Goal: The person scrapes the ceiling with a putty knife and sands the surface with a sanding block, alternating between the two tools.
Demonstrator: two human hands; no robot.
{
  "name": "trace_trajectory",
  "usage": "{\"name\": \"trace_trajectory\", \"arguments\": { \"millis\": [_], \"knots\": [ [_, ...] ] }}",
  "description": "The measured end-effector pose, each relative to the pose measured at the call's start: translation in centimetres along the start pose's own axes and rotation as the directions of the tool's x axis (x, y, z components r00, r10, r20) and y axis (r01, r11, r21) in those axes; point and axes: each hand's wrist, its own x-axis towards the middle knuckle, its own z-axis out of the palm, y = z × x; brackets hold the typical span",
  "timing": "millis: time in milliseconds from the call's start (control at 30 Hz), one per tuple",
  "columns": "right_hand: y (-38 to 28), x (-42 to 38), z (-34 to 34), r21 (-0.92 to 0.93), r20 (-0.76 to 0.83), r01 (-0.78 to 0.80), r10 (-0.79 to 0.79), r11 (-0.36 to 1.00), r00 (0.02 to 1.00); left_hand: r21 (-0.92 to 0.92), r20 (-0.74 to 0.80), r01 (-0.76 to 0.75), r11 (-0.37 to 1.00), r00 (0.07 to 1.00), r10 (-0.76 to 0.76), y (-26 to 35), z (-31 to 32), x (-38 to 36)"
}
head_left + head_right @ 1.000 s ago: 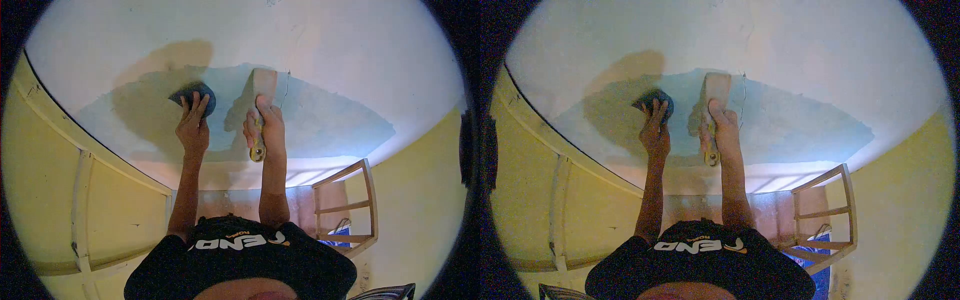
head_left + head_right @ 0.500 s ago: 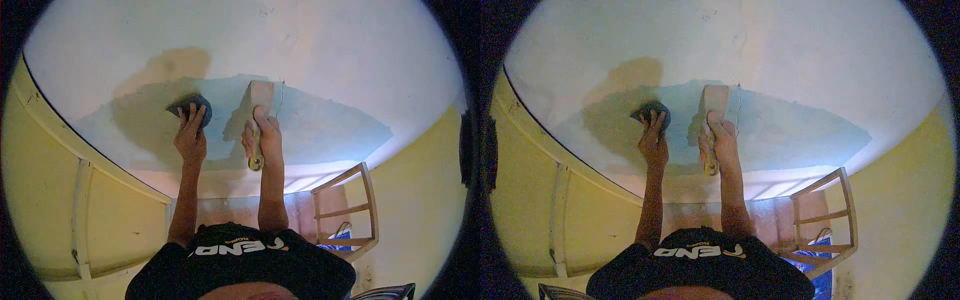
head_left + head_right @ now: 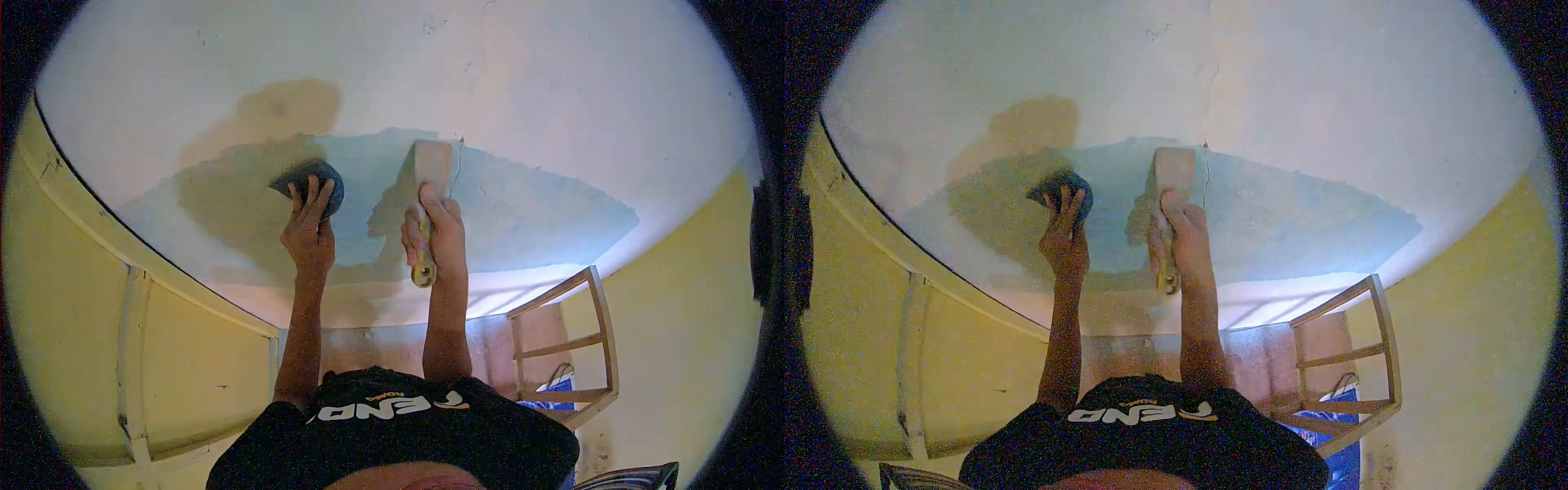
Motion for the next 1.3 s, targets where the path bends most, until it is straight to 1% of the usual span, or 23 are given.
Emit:
{"name": "trace_trajectory", "arguments": {
  "millis": [67,167,267,367,467,500,567,600,667,767,900,1000,1100,1200,1300],
  "knots": [
    [-0.1,0.2,-0.3,0.018,-0.068,-0.017,0.018,1.000,0.997,-0.008,-0.006,-0.001,1.000,1.000,0.001,-0.2,0.1,0.2],
    [-0.4,0.0,-0.4,0.050,0.037,0.011,-0.013,0.999,0.999,-0.030,-0.017,0.010,0.999,1.000,-0.010,0.0,0.2,0.0],
    [0.2,-0.2,-1.5,0.015,-0.009,-0.038,0.038,0.999,0.999,-0.042,-0.023,0.010,0.999,1.000,-0.011,-0.2,0.3,-0.3],
    [-1.3,-0.2,-1.1,0.035,0.081,0.029,-0.032,0.999,0.996,0.003,-0.013,0.001,1.000,1.000,-0.001,-0.8,0.5,-0.3],
    [0.4,-0.4,-1.7,0.003,-0.084,-0.032,0.032,0.999,0.996,0.049,0.025,0.019,0.999,0.999,-0.021,-0.2,0.3,-0.5],
    [-0.2,-0.1,-1.3,0.008,-0.044,-0.016,0.016,1.000,0.999,0.062,0.032,0.028,0.998,0.999,-0.030,-0.3,0.3,-0.1],
    [-1.6,-0.2,-0.6,0.025,0.016,0.004,-0.004,1.000,1.000,0.033,-0.006,0.008,0.999,1.000,-0.008,-0.6,0.4,-0.1],
    [-1.0,-0.3,-0.9,0.022,0.020,0.011,-0.011,1.000,1.000,0.019,-0.019,0.000,1.000,1.000,0.001,-0.6,0.4,-0.3],
    [0.0,0.0,-1.9,0.018,0.039,0.030,-0.031,0.999,0.999,0.039,0.001,0.003,0.999,1.000,-0.003,-0.1,0.5,-0.3],
    [-0.8,0.0,-1.6,-0.003,-0.007,0.030,-0.030,1.000,1.000,0.037,0.005,0.015,0.999,1.000,-0.015,-0.4,0.4,0.1],
    [-0.4,-0.3,-1.4,-0.011,-0.003,-0.018,0.018,1.000,1.000,0.009,-0.002,0.000,1.000,1.000,0.000,-0.7,0.3,-0.4],
    [-1.3,-0.1,-1.1,-0.048,-0.043,-0.005,0.003,0.999,0.999,-0.020,-0.018,-0.009,1.000,1.000,0.008,-0.7,0.5,-0.3],
    [-0.7,-0.1,-1.6,0.012,0.044,0.027,-0.027,1.000,0.999,0.006,-0.009,-0.011,1.000,1.000,0.011,-0.3,0.4,-0.2],
    [-1.3,-0.9,-0.7,-0.022,-0.120,-0.063,0.060,0.998,0.991,-0.010,0.007,0.000,1.000,1.000,0.000,-0.4,0.3,-0.2],
    [-1.8,-0.4,-0.6,0.045,-0.083,-0.079,0.082,0.996,0.993,0.021,0.013,-0.021,1.000,1.000,0.021,-0.2,0.1,-0.2]
  ]
}}
